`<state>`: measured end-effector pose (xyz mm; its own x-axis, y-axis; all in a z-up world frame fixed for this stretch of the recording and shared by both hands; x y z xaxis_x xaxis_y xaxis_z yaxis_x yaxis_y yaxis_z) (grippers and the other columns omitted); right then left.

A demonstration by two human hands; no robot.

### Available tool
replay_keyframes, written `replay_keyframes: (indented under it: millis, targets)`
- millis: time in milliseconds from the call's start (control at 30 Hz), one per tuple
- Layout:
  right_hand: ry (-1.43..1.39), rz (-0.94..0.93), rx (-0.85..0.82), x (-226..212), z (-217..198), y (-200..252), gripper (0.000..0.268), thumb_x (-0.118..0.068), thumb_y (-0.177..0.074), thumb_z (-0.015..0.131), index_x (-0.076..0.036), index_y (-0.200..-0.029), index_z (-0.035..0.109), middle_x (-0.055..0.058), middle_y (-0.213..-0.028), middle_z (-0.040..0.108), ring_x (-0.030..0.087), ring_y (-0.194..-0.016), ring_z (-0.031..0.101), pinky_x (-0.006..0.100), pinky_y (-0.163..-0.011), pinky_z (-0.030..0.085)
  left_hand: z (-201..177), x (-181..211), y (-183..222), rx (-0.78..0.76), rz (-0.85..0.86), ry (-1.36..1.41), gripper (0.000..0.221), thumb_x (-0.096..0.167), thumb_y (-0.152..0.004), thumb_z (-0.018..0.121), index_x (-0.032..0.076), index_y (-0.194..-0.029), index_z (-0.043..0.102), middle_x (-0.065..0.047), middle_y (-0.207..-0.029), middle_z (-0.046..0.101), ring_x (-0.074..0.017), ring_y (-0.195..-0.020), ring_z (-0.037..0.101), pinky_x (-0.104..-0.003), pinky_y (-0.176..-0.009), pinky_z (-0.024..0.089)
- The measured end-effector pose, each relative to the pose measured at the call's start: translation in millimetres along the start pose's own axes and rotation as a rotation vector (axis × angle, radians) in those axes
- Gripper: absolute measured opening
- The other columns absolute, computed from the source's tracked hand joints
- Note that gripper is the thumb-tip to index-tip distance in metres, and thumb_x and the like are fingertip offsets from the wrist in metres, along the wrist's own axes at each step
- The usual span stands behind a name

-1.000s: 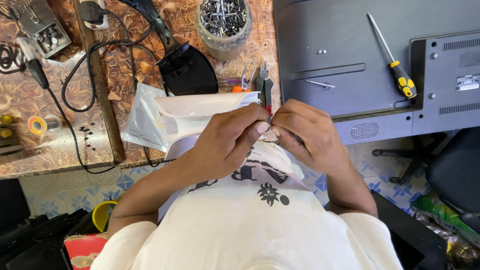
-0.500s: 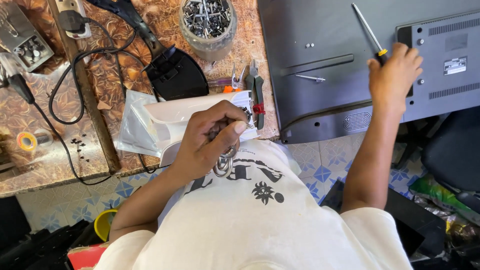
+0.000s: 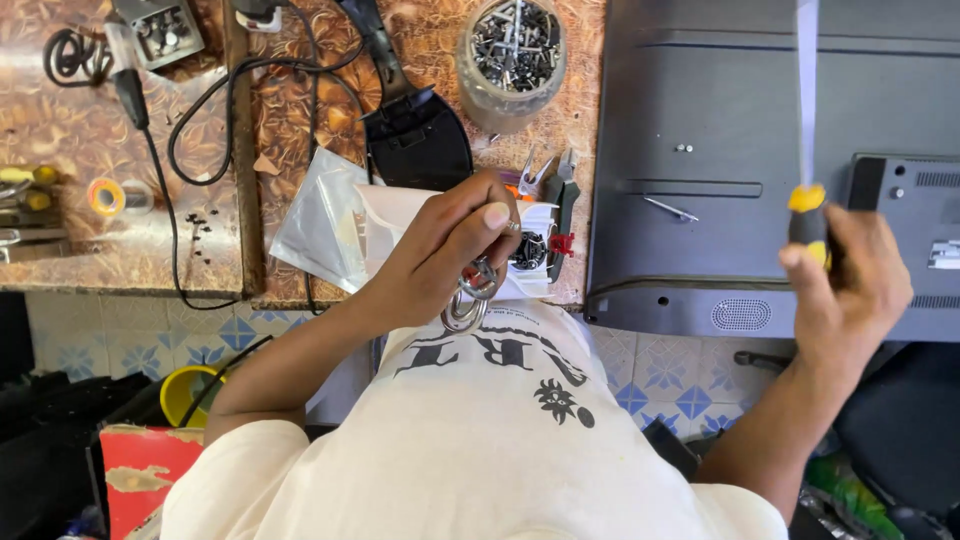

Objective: Repairing an electric kettle by disassembling the handle, adjusting internal wiring, and reassembling it using a screwdriver and pliers.

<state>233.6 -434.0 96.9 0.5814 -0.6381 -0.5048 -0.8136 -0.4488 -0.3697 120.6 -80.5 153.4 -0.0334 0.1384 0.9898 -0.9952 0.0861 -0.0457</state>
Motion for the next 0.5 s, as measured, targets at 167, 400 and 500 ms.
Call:
replay_keyframes:
  millis: [167,400,500]
  targets:
    - [-0.297,-0.126,-0.089,-57,-10,13,0.042,-0.017,-0.089,0.075,0.017,-0.113,0.069,0.030,-0.099,0.070,0.029,-0.077,0.064,0.033,-0.067,0.049,-8,-2,2,0.026,0.008,0.021,0.038,0.036,-0.109,0.036,0.009,-0.083,0.044,-0.002,-0.069,0.042,-0.0110,-0.059,0.037,-0.027,-0.060,0.040]
    - [-0.312,-0.140,-0.121,-78,-10,13,0.040,-0.015,-0.088,0.071,0.021,-0.105,0.067,0.031,-0.098,0.071,0.036,-0.077,0.068,0.037,-0.068,0.056,-18,-6,8,0.115,0.015,0.058,0.037,0.035,-0.108,0.041,0.013,-0.079,0.038,0.000,-0.064,0.039,-0.0080,-0.056,0.038,-0.024,-0.055,0.034]
    - [-0.306,-0.143,-0.093,-70,-9,17,0.043,-0.018,-0.088,0.070,0.022,-0.102,0.066,0.032,-0.096,0.070,0.038,-0.075,0.068,0.038,-0.066,0.055,-21,-5,8,0.119,0.050,0.030,0.034,0.029,-0.108,0.041,0.012,-0.079,0.040,-0.001,-0.066,0.043,-0.0078,-0.057,0.037,-0.023,-0.057,0.035]
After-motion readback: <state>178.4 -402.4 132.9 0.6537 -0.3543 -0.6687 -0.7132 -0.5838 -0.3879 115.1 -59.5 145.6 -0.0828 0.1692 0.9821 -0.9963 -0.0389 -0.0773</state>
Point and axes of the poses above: each hand's wrist, its own y-axis away from the middle knuckle, its own z-axis out of the palm, x = y × z, the point moved 4 cm from there along -y, towards the middle knuckle
